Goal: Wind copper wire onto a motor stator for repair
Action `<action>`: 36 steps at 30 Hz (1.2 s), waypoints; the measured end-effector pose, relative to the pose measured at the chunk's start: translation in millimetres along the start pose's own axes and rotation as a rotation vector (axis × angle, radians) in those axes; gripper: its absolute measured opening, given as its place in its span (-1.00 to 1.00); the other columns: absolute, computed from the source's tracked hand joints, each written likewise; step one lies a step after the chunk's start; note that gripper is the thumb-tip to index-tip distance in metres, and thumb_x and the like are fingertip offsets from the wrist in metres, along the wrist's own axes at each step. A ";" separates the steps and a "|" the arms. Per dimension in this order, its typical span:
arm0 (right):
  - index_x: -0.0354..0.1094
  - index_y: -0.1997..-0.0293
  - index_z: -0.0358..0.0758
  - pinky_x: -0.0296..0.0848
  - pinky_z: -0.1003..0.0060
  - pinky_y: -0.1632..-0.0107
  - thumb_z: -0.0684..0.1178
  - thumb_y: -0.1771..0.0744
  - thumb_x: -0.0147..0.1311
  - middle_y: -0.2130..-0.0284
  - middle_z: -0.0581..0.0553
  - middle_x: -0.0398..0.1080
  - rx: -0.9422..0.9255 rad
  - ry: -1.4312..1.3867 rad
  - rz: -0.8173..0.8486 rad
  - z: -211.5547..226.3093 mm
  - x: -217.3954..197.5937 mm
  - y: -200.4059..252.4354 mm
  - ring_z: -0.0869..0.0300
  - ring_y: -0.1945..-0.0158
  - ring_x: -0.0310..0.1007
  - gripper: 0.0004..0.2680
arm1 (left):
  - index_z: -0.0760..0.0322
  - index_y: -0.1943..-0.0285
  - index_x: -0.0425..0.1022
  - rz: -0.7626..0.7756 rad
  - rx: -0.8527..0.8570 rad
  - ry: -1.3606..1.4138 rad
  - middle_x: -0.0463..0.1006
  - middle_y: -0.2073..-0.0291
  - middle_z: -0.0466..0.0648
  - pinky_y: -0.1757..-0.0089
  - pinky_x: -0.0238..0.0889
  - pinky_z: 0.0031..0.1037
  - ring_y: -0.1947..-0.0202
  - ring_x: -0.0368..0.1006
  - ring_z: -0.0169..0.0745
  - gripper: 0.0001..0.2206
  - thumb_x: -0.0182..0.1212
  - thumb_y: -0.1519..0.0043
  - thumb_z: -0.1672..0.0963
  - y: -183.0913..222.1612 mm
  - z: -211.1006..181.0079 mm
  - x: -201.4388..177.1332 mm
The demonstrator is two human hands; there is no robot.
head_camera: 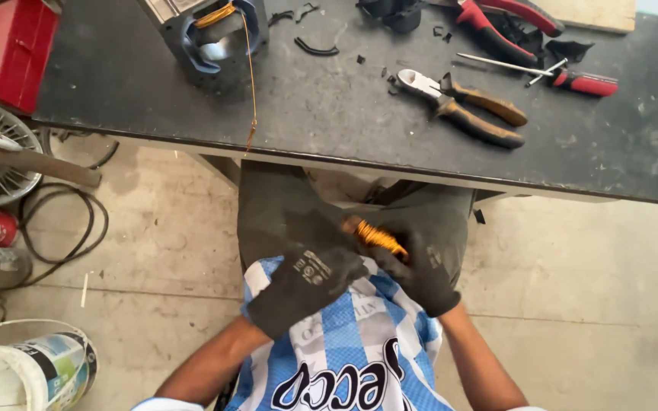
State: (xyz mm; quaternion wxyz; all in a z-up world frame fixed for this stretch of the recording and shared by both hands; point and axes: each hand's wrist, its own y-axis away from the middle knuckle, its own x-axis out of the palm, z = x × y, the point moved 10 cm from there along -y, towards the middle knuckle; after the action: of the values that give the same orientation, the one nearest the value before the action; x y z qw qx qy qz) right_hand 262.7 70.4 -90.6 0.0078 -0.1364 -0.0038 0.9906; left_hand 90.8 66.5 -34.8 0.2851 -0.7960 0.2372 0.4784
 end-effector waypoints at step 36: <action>0.26 -0.11 -0.33 0.63 0.13 0.50 -0.02 -0.37 0.02 0.67 -0.41 0.44 0.062 -0.459 -0.005 37.9 -1.3 -7.5 -0.07 0.61 0.56 -0.75 | -0.23 0.06 0.62 -0.034 -0.152 0.401 0.63 0.38 -0.12 0.28 0.44 -0.13 0.24 0.57 0.10 -0.76 0.23 -0.13 -0.07 7.6 35.4 22.2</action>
State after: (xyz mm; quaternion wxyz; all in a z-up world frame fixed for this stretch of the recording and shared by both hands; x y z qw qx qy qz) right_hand 253.8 77.7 -53.6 0.0134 0.0927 0.0245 0.9953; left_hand 73.3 82.8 -69.9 0.1794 -0.8982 0.2390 0.3223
